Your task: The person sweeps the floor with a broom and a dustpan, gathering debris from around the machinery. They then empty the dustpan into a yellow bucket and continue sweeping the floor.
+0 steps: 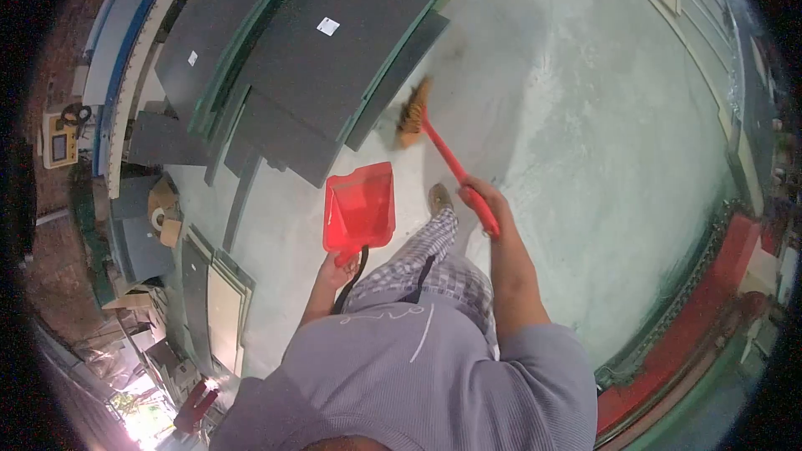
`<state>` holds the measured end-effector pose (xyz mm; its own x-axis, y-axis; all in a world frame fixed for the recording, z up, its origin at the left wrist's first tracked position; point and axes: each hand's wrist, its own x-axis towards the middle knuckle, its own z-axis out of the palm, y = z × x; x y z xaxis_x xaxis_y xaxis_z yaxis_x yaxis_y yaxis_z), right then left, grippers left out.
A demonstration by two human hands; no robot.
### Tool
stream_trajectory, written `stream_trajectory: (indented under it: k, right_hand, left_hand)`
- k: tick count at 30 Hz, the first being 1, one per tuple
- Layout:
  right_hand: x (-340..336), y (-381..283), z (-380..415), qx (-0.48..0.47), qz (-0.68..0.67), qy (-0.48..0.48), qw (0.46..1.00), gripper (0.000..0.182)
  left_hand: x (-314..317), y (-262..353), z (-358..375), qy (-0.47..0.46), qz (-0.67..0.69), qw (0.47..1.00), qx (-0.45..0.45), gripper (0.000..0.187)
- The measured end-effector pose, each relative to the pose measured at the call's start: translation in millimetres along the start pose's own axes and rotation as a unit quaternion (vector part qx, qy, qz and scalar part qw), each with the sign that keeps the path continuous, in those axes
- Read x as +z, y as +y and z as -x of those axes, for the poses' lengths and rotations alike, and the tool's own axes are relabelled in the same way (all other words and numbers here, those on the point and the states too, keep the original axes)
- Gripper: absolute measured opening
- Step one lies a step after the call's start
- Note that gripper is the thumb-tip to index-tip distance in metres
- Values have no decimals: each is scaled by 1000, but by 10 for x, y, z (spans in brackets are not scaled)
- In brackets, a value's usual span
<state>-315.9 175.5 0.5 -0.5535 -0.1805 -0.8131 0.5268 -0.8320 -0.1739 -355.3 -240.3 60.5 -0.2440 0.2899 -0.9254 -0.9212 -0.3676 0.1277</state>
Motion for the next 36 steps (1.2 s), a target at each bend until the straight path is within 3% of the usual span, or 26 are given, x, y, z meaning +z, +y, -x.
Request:
stream_trajectory:
  k: [2,6,7,12,14,16,19,24,27,28,31,33,36]
  right_hand:
    - [21,-48,771,-33,23,34,999,24]
    - [-908,126,1394,9,-212,54,976,22]
    - [-1068,156,1540,4,-217,56,974,22]
    - [-1736,456,2153,-85,-286,234,925,15]
    - [-1840,509,2272,-119,-194,282,932,14]
    - [-1771,489,2393,-126,-197,247,940,17]
    - [-1529,540,2473,-184,-60,264,945,31]
    - [-897,263,2168,-178,22,166,970,44]
    - [-511,-133,1809,-142,49,85,985,37]
    - [-529,-259,1613,-121,14,-6,993,36]
    - [-291,-730,1112,-103,30,-26,994,33]
    - [-15,-1142,936,-94,142,-82,982,22]
    - [-95,-1397,144,-128,118,-131,976,27]
  left_hand:
    - [-10,72,-158,19,-3,1000,-15,37]
    - [99,237,-454,92,-10,995,-39,38]
    - [84,265,-546,100,2,994,-47,40]
    - [428,388,-695,89,-80,990,-76,42]
    - [680,393,-696,108,-125,985,-43,37]
    - [863,371,-715,79,-158,982,-66,33]
    - [1120,286,-673,55,-177,980,-70,34]
    - [1534,226,-767,51,-171,977,-116,34]
    - [1728,261,-897,40,-161,975,-146,38]
    - [1823,252,-894,24,-171,973,-150,39]
    - [2018,231,-871,49,-181,968,-166,43]
    - [2063,242,-890,51,-179,968,-169,42]
    - [2144,204,-912,59,-217,964,-141,36]
